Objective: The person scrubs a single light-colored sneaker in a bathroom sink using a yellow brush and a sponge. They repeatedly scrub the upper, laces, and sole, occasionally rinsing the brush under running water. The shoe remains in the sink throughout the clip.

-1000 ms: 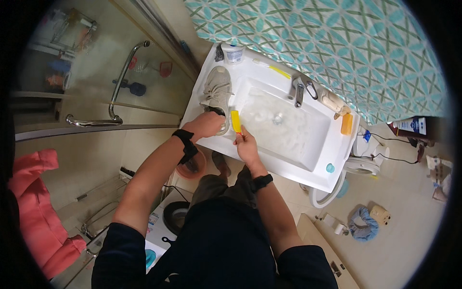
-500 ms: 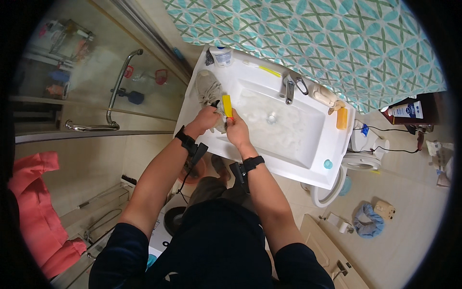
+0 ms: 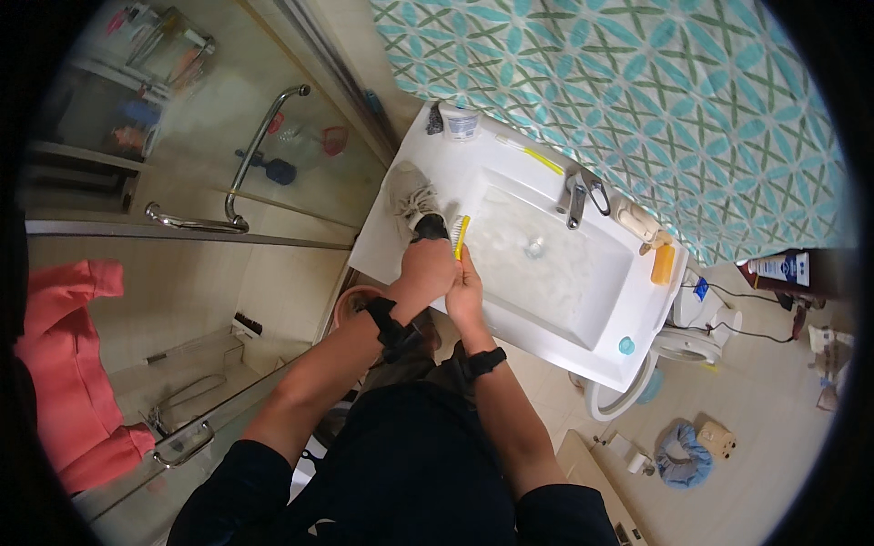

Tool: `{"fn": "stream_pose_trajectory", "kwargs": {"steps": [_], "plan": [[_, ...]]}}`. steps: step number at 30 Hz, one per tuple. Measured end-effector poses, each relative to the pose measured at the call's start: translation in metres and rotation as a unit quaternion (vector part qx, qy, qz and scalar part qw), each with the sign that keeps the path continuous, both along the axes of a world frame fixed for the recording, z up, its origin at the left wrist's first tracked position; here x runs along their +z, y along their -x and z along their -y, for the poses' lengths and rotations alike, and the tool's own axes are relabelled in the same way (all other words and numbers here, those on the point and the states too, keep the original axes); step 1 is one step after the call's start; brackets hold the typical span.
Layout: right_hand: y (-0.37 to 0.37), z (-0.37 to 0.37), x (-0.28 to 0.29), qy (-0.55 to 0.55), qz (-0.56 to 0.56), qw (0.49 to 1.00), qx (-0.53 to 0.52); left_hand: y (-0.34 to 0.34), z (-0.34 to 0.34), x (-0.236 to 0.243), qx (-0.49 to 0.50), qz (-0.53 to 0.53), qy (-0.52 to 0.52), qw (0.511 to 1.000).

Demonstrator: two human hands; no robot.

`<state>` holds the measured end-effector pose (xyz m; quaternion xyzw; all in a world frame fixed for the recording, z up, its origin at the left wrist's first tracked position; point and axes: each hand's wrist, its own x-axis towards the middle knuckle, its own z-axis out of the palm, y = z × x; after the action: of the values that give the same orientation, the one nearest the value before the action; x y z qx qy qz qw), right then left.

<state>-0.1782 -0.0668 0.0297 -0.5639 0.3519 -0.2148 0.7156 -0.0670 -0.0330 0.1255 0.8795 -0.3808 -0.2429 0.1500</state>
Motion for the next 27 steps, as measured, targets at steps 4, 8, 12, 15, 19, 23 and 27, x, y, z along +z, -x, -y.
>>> {"fn": "stream_pose_trajectory", "kwargs": {"steps": [4, 8, 12, 15, 19, 23, 27], "plan": [[-0.001, 0.002, 0.001, -0.060, 0.047, 0.997, 0.021, 0.015, 0.002, 0.007, 0.052, -0.029, -0.019, 0.998], [-0.020, 0.018, -0.004, -0.006, -0.032, 0.999, 0.037, -0.001, 0.000, -0.024, 0.113, -0.030, 0.026, 0.993], [-0.050, 0.040, -0.012, 0.054, -0.106, 0.991, 0.065, -0.051, -0.013, -0.081, 0.275, -0.345, 0.209, 0.873], [-0.056, 0.050, -0.012, 0.033, -0.074, 0.994, 0.069, -0.063, -0.017, -0.124, 0.396, -0.593, 0.363, 0.600], [-0.031, 0.048, -0.002, 0.179, -0.164, 0.965, 0.101, -0.077, -0.016, -0.157, 0.341, -0.597, 0.405, 0.603], [-0.005, 0.033, 0.014, 0.167, -0.232, 0.948, 0.137, -0.087, -0.007, -0.155, 0.484, -0.667, 0.332, 0.459], [-0.021, 0.025, 0.022, 0.309, -0.245, 0.907, 0.148, -0.086, -0.010, -0.144, 0.445, -0.688, 0.343, 0.458]]}}
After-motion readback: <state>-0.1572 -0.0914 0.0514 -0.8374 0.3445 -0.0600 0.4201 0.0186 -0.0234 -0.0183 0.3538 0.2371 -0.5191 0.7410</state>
